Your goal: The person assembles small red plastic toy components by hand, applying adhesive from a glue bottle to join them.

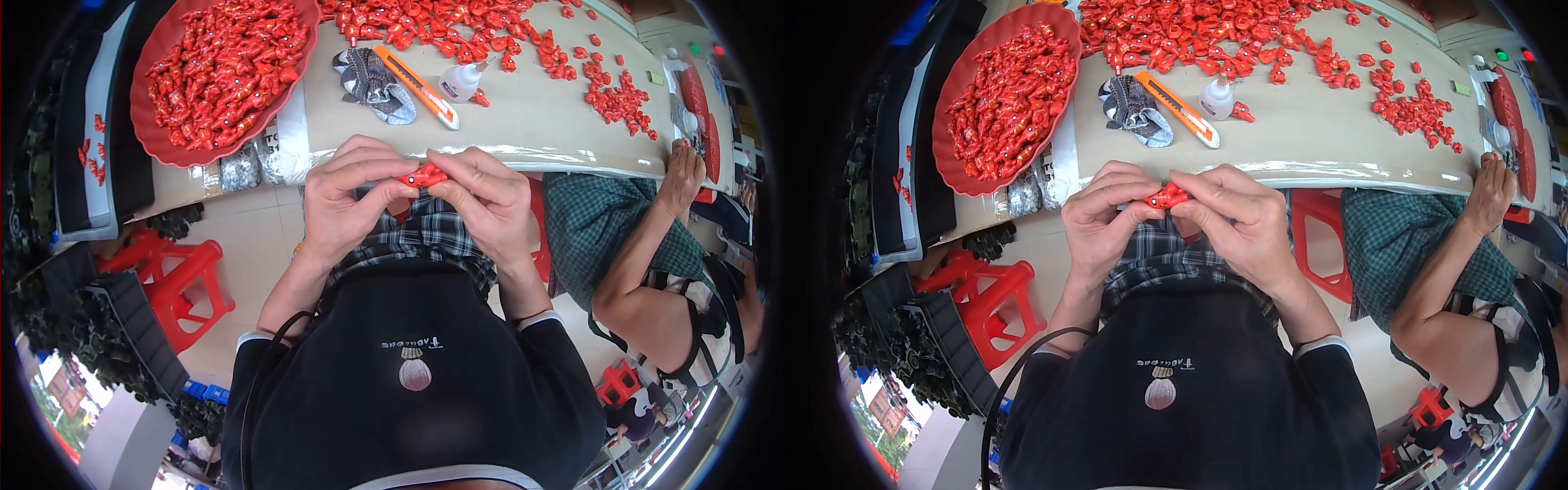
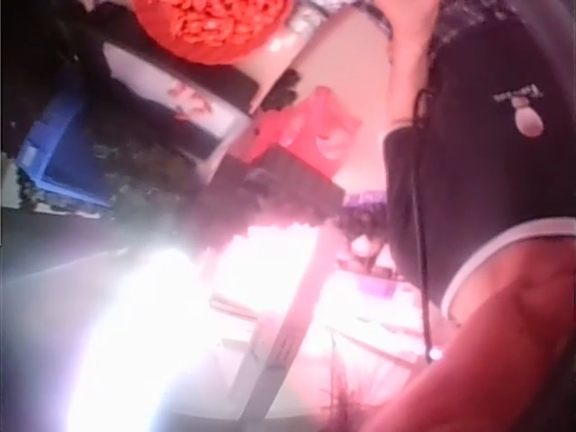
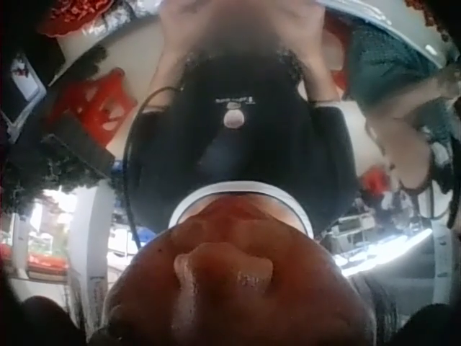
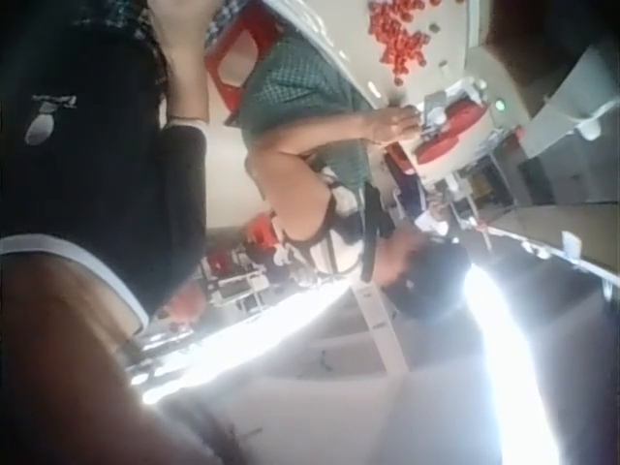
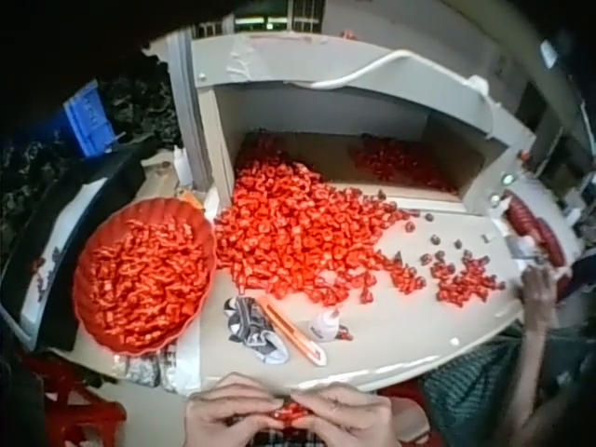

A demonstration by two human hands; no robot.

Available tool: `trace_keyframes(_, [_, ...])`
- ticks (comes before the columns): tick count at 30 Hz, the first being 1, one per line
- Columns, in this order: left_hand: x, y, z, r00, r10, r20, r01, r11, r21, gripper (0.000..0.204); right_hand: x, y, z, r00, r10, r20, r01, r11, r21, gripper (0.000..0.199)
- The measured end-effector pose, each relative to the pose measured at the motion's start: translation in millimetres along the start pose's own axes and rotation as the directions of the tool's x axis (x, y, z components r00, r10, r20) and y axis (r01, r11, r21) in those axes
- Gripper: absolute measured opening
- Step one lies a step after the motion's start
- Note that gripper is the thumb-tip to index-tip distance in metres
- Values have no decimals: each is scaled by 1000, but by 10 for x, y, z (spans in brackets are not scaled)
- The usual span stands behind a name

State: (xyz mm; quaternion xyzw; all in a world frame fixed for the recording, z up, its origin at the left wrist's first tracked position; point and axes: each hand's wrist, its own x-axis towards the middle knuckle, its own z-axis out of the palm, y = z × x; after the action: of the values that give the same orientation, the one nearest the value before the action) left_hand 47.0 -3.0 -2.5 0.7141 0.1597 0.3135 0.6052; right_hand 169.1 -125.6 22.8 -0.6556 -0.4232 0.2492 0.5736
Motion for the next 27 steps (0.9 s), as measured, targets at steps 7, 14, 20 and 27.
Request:
trace_keyframes(7, [3,-21,-14,994,109,15,-110,986,123,22,-52,141,50,992,-122,-31,120,991,-67,34])
trace_keyframes(14, [1,-55,-18,994,109,12,-110,987,117,22,-65,177,103,980,-184,-75,177,981,-83,34])
trace_keyframes(20, [-7,-84,-25,996,85,0,-85,991,102,21,-64,186,135,980,-169,-102,161,984,-81,33])
trace_keyframes(27, [-18,-102,-40,999,53,-4,-53,998,36,20,-56,208,140,981,-178,-80,171,981,-86,34])
